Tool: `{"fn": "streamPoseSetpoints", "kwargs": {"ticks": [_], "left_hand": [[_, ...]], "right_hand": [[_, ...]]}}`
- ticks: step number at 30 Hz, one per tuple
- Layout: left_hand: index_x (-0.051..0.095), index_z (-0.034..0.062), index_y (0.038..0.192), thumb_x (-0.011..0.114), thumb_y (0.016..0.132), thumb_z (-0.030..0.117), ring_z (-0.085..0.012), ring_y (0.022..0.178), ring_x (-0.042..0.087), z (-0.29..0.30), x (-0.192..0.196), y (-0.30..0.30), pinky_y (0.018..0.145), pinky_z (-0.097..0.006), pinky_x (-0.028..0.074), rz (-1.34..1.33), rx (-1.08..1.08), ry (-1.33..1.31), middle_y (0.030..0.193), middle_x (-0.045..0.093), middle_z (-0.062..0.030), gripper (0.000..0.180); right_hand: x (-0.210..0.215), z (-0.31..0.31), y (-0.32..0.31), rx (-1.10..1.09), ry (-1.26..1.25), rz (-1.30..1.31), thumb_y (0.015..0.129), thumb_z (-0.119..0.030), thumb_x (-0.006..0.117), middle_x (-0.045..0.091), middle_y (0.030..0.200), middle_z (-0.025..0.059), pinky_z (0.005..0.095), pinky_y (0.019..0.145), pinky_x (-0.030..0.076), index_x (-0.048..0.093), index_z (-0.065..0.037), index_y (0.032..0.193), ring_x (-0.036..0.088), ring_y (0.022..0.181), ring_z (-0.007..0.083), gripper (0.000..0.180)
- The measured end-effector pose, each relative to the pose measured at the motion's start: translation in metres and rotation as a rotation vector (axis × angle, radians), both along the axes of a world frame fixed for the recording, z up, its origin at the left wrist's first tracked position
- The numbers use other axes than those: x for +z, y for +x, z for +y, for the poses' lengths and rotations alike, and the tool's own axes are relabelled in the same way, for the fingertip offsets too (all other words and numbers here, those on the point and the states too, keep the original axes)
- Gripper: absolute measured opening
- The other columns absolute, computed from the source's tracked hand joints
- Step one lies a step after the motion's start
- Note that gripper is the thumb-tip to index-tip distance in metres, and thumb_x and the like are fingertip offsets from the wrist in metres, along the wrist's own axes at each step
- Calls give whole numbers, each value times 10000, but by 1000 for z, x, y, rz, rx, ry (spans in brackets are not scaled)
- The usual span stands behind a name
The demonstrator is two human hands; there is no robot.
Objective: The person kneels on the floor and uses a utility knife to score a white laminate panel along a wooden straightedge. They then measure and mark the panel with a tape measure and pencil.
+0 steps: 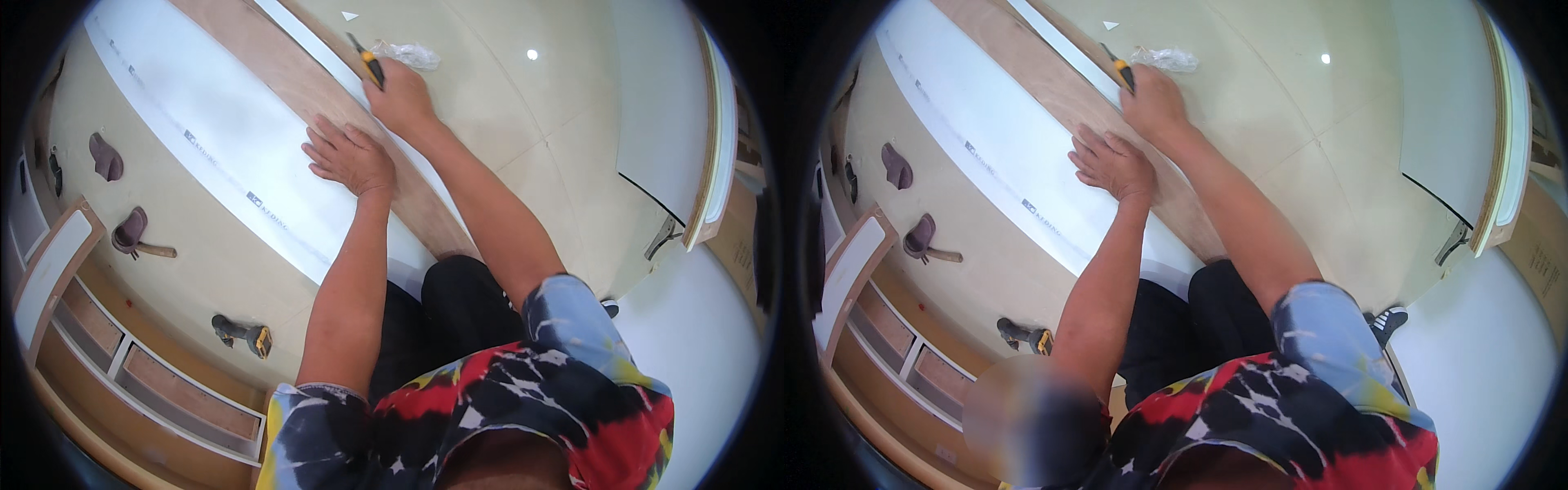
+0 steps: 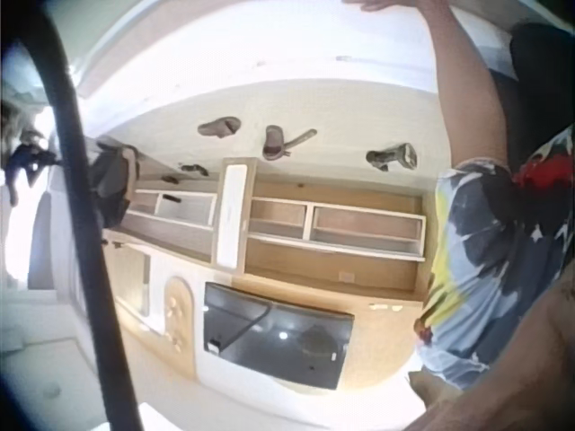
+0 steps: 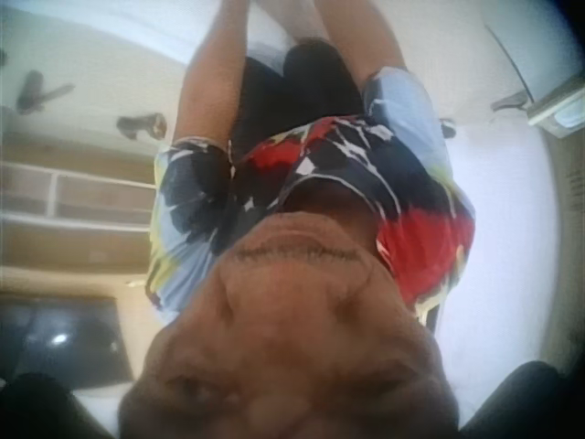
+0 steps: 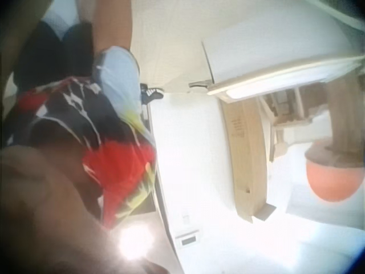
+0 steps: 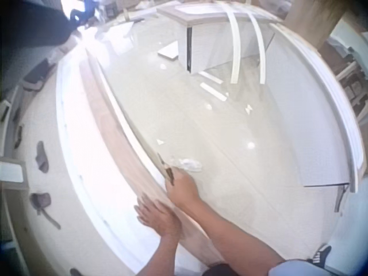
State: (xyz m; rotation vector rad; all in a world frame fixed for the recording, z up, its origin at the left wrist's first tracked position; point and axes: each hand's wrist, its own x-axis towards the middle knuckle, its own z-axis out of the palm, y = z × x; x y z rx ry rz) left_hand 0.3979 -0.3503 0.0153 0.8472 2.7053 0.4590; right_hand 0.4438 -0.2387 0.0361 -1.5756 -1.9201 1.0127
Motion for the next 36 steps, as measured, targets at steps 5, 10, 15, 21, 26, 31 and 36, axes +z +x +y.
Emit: {"fn": "streamPoseSetpoints", "kwargs": {"ticks": [5,10,15,21,26,31,36], "left_hand": [[288,84,1537,310,1041,374,-466,1459,174,-3,-7,-3,1152,-616,113,65,-17,43,1566,276,-231,575],[244,99,1559,338,1037,342,-480,1467,128,-5,-5,-7,1166,-616,77,30,1,5,1588,220,-220,583],[244,103,1559,335,1037,351,-486,1464,131,-8,-8,-6,1163,-621,77,22,2,13,1588,223,-221,585],[256,101,1553,326,1038,370,-472,1470,126,-2,-4,0,1163,-614,79,-2,-5,23,1585,237,-220,586],[283,93,1541,320,1035,388,-456,1468,159,-5,-6,-6,1156,-601,102,60,9,10,1572,277,-222,587],[287,107,1543,323,1032,388,-452,1466,168,-7,-9,-6,1154,-602,106,92,-9,21,1567,287,-230,584],[278,130,1550,331,1028,394,-463,1463,160,-7,-16,-10,1153,-618,103,65,-4,15,1574,273,-222,587]], "right_hand": [[-1,23,-48,136,-186,-143,771,-112,635,682,917,241,455,846,536,653,48,972,678,913,379,258],[26,55,-36,420,-529,-278,673,-78,614,705,876,249,428,784,564,686,49,940,702,816,377,304],[23,53,-8,434,-370,-30,768,-200,696,656,719,151,374,607,527,642,25,923,656,611,250,279],[-4,35,-3,211,-310,147,889,-300,672,627,690,144,413,589,486,557,27,928,610,602,294,348],[43,15,-8,181,-220,-89,962,-274,537,684,861,250,522,762,516,551,32,1028,666,815,433,314],[37,-55,40,266,-359,-283,964,-225,512,666,883,271,538,743,511,524,28,1015,655,818,449,258],[33,-83,42,246,-320,-365,960,-192,525,660,846,267,535,702,514,501,28,989,655,780,442,223]]}}
